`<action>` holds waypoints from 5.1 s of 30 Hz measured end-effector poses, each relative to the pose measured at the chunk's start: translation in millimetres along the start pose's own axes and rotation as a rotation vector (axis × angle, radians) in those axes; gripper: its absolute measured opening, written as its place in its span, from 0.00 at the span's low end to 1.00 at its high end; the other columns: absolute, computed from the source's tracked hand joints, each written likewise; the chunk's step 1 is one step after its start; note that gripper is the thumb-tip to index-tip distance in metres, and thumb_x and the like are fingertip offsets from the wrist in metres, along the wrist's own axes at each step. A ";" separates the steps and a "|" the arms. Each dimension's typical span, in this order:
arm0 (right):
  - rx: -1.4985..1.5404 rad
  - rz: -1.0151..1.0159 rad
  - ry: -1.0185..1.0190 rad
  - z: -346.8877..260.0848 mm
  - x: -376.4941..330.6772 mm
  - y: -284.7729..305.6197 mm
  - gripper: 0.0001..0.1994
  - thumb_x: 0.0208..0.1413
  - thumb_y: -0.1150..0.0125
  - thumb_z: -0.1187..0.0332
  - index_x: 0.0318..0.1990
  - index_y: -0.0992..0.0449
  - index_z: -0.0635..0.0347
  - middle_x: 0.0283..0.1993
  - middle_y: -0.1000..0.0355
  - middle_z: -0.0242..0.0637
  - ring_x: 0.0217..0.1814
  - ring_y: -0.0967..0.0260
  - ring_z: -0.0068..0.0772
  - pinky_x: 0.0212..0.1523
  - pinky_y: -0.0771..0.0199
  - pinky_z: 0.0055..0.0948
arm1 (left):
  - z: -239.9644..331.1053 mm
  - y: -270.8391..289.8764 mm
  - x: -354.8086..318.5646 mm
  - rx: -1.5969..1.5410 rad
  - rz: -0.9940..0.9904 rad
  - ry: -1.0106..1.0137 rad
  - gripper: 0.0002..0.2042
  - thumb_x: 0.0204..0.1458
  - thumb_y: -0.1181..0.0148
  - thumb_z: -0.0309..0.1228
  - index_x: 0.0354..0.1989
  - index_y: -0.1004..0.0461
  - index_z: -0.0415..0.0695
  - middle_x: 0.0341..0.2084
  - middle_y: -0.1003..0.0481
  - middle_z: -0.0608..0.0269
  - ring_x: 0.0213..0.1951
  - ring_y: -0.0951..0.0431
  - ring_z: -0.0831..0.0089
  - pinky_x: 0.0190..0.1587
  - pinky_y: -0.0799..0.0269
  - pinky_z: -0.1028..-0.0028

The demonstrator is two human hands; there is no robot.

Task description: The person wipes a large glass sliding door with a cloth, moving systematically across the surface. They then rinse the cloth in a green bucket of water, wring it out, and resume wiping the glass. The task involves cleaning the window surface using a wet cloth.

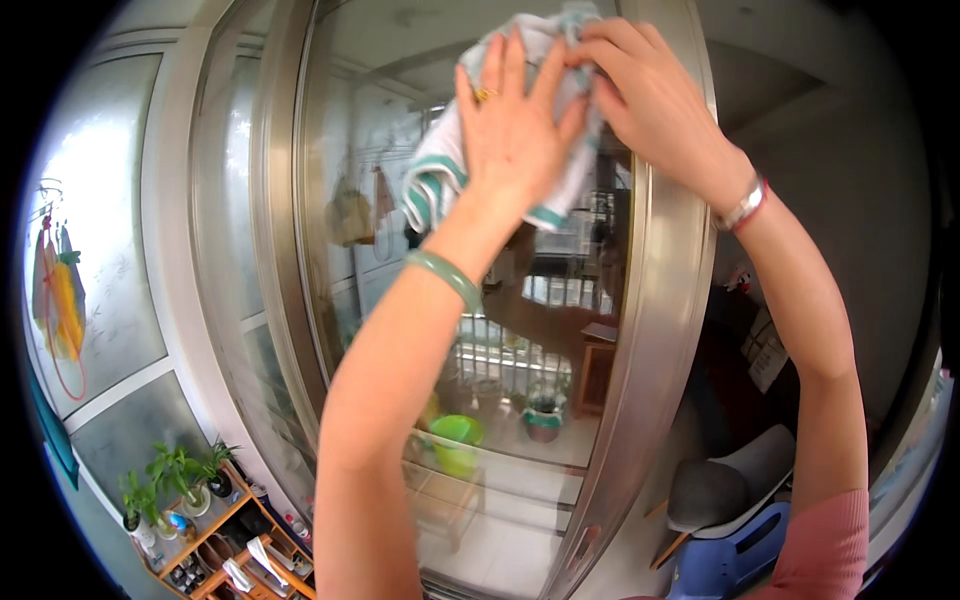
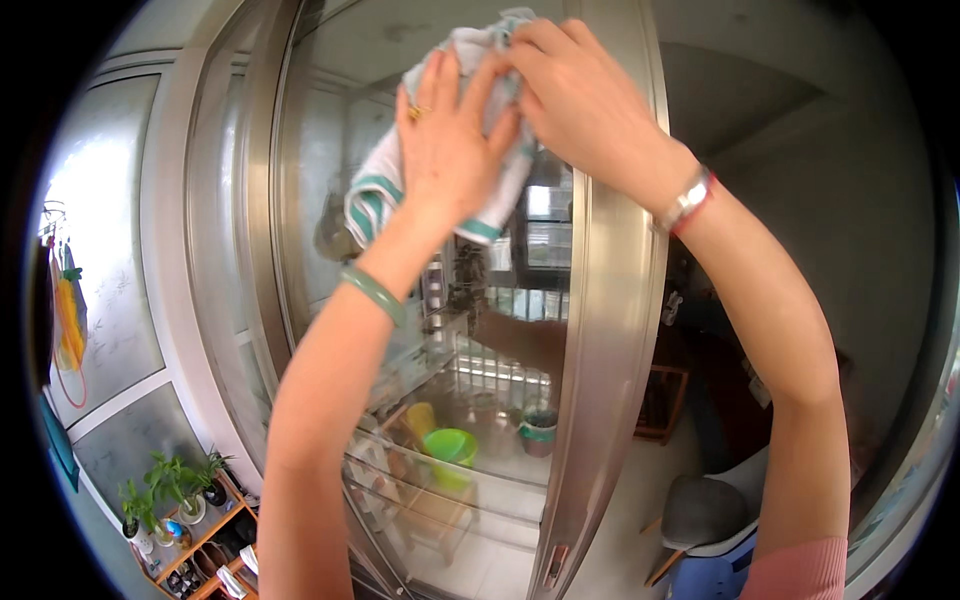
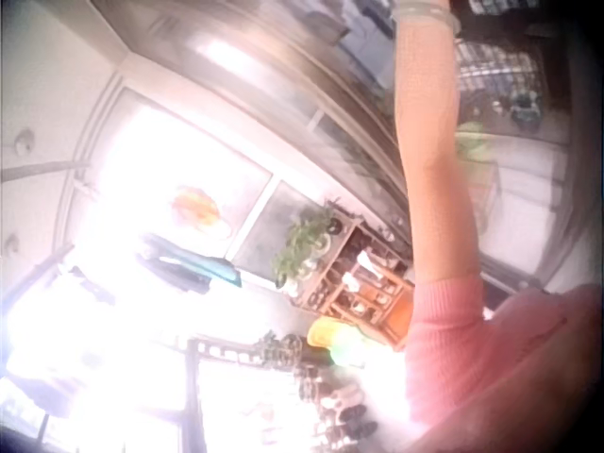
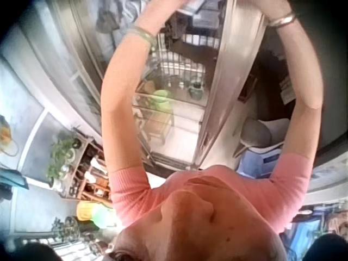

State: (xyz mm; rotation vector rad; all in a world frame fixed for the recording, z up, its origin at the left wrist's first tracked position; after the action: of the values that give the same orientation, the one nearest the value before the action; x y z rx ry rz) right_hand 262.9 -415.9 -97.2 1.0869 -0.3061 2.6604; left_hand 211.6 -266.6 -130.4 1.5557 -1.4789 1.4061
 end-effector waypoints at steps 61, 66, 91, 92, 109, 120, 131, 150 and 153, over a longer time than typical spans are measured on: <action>0.575 -0.650 0.197 -355.5 -216.4 -77.2 0.04 0.44 0.40 0.65 0.24 0.22 0.50 0.38 0.33 0.29 0.46 0.37 0.33 0.45 0.36 0.33 | 102.4 136.3 -488.4 0.047 -0.192 1.040 0.35 0.63 0.54 0.55 0.68 0.43 0.38 0.72 0.50 0.42 0.75 0.65 0.39 0.72 0.70 0.45; 0.434 -0.298 0.128 -226.2 -101.8 -90.5 0.05 0.49 0.40 0.69 0.34 0.22 0.51 0.40 0.32 0.33 0.45 0.34 0.35 0.44 0.34 0.32 | 2.3 91.7 -311.2 0.055 -0.145 0.702 0.33 0.66 0.57 0.51 0.73 0.47 0.42 0.75 0.55 0.42 0.76 0.64 0.45 0.71 0.67 0.39; 0.394 -0.546 0.161 -222.9 -237.5 66.3 0.11 0.41 0.40 0.67 0.34 0.20 0.61 0.40 0.28 0.34 0.51 0.32 0.35 0.58 0.34 0.45 | 165.3 113.1 -393.4 -0.029 -0.404 0.424 0.20 0.57 0.40 0.43 0.58 0.24 0.54 0.69 0.41 0.43 0.71 0.47 0.44 0.66 0.57 0.42; 0.487 -0.575 0.183 -244.2 -257.5 66.0 0.12 0.42 0.39 0.67 0.35 0.20 0.61 0.41 0.29 0.34 0.49 0.32 0.35 0.57 0.34 0.43 | 181.4 129.0 -436.0 -0.046 -0.405 0.483 0.20 0.56 0.39 0.39 0.57 0.25 0.51 0.67 0.40 0.41 0.70 0.45 0.43 0.65 0.55 0.43; 0.063 -0.312 -0.118 -123.9 -187.6 127.6 0.13 0.43 0.32 0.80 0.39 0.16 0.55 0.39 0.25 0.33 0.39 0.31 0.38 0.40 0.30 0.34 | 195.0 83.7 -204.7 -0.299 -0.129 0.369 0.23 0.48 0.33 0.37 0.57 0.21 0.59 0.70 0.40 0.50 0.68 0.43 0.48 0.61 0.45 0.59; 0.489 -0.413 -0.365 -211.8 -317.2 125.6 0.16 0.35 0.32 0.79 0.38 0.17 0.62 0.39 0.29 0.36 0.38 0.34 0.39 0.37 0.29 0.33 | 240.6 115.3 -370.1 -0.253 -0.369 0.422 0.20 0.48 0.31 0.37 0.53 0.20 0.63 0.68 0.36 0.56 0.67 0.40 0.54 0.57 0.42 0.58; 0.874 -0.970 -0.543 -410.1 -504.7 154.2 0.05 0.50 0.41 0.71 0.35 0.23 0.55 0.37 0.35 0.32 0.43 0.36 0.36 0.48 0.30 0.33 | 338.8 255.5 -597.0 -0.365 -0.943 0.809 0.22 0.51 0.38 0.21 0.56 0.22 0.50 0.65 0.41 0.43 0.64 0.39 0.41 0.63 0.38 0.53; 1.663 -0.970 -1.649 -316.8 -668.8 81.4 0.24 0.57 0.32 0.59 0.58 0.26 0.62 0.59 0.30 0.42 0.56 0.28 0.32 0.53 0.26 0.31 | 431.2 148.5 -641.5 -0.791 -0.923 2.266 0.11 0.67 0.53 0.28 0.53 0.28 0.44 0.39 0.27 0.69 0.42 0.28 0.78 0.45 0.31 0.75; 1.819 -0.987 -2.077 -295.2 -737.6 74.7 0.41 0.62 0.37 0.51 0.73 0.49 0.65 0.65 0.33 0.46 0.66 0.33 0.36 0.65 0.33 0.32 | 440.8 87.8 -622.7 -0.916 -0.647 2.360 0.16 0.68 0.57 0.35 0.59 0.30 0.46 0.50 0.26 0.64 0.53 0.27 0.72 0.56 0.33 0.72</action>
State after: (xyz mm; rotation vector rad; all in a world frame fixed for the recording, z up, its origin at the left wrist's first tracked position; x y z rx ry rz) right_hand 555.6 -513.4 -833.2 2.4743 1.8338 -0.4494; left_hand 361.4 -473.7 -854.6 -0.5633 0.1337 0.8115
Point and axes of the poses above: each hand's wrist, its own x-axis towards the middle knuckle, its own y-axis out of the back of the hand, z = x × y, the point moved 3 cm from there along x, towards the middle knuckle
